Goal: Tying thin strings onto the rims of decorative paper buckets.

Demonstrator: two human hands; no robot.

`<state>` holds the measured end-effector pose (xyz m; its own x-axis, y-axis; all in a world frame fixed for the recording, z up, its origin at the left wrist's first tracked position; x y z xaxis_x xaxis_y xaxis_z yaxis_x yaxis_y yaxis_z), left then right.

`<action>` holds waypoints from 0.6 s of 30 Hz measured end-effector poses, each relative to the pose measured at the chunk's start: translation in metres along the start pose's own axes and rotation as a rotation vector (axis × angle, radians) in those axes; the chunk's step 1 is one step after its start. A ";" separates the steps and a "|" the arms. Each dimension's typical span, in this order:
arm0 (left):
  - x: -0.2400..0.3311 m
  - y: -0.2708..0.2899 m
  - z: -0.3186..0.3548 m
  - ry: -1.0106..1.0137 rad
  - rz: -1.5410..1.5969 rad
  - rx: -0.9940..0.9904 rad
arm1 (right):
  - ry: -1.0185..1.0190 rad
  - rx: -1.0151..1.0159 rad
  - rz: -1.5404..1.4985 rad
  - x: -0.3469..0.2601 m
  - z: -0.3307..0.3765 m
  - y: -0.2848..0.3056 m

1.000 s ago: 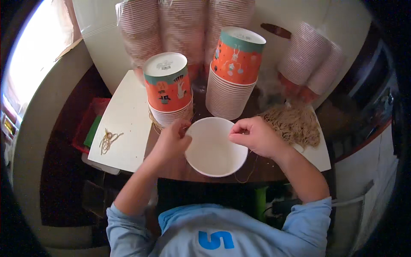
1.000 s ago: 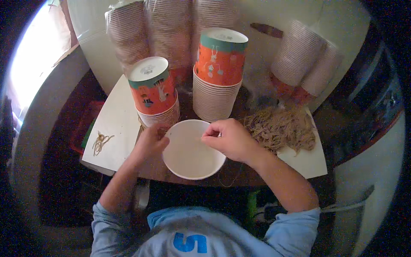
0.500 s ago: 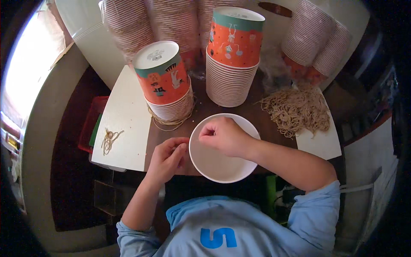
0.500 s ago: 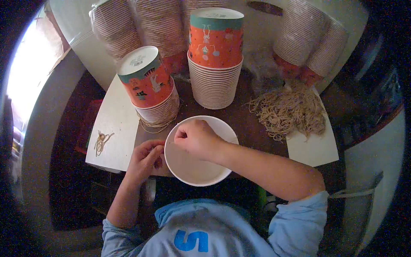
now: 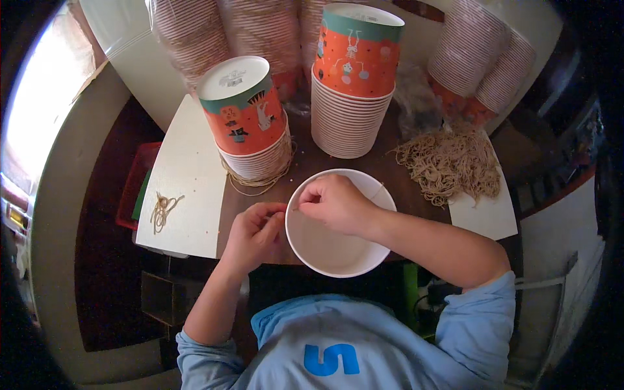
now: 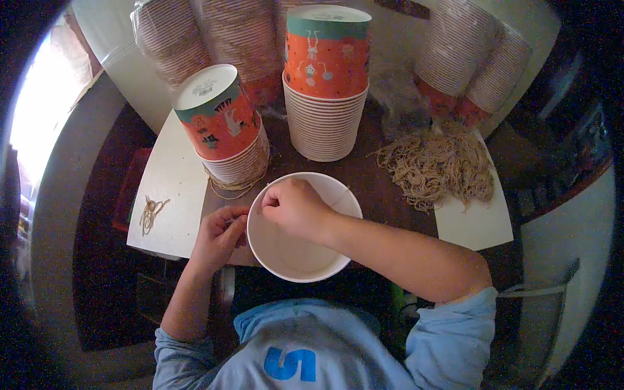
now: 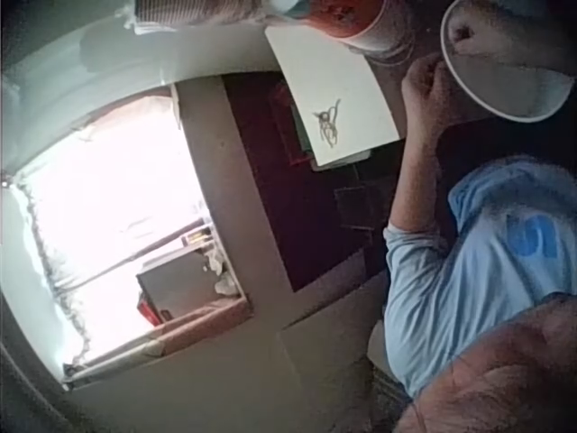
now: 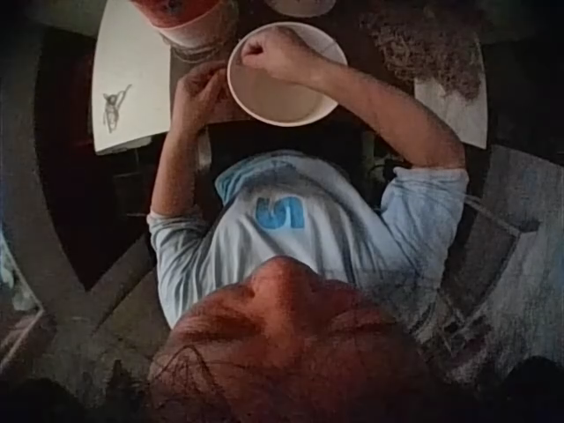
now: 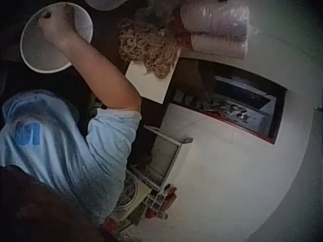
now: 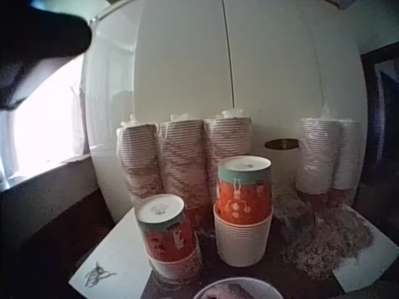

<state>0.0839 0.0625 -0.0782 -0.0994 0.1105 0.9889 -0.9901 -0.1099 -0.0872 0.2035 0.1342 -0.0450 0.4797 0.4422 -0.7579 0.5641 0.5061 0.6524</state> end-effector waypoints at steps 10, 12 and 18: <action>0.013 -0.002 -0.001 -0.143 -0.094 -0.024 | 0.026 0.001 0.033 0.000 -0.002 -0.007; 0.033 -0.011 0.000 -0.335 -0.300 -0.083 | 0.023 -0.004 0.041 -0.002 -0.002 -0.008; 0.039 -0.016 0.005 -0.368 -0.557 -0.071 | 0.011 -0.067 0.083 -0.008 -0.003 -0.010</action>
<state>0.0964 0.0640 -0.0373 0.4566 -0.2136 0.8637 -0.8889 -0.0675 0.4532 0.1923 0.1280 -0.0457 0.5152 0.4923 -0.7016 0.4764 0.5159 0.7119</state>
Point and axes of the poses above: each hand's wrist, its own z-axis away from the middle knuckle, its own y-axis out of the back of the hand, x = y × z, the point moved 9 cm from there along -z, towards the middle knuckle, and after that the axes turned 11 degrees about z, right-handed, at the moved point
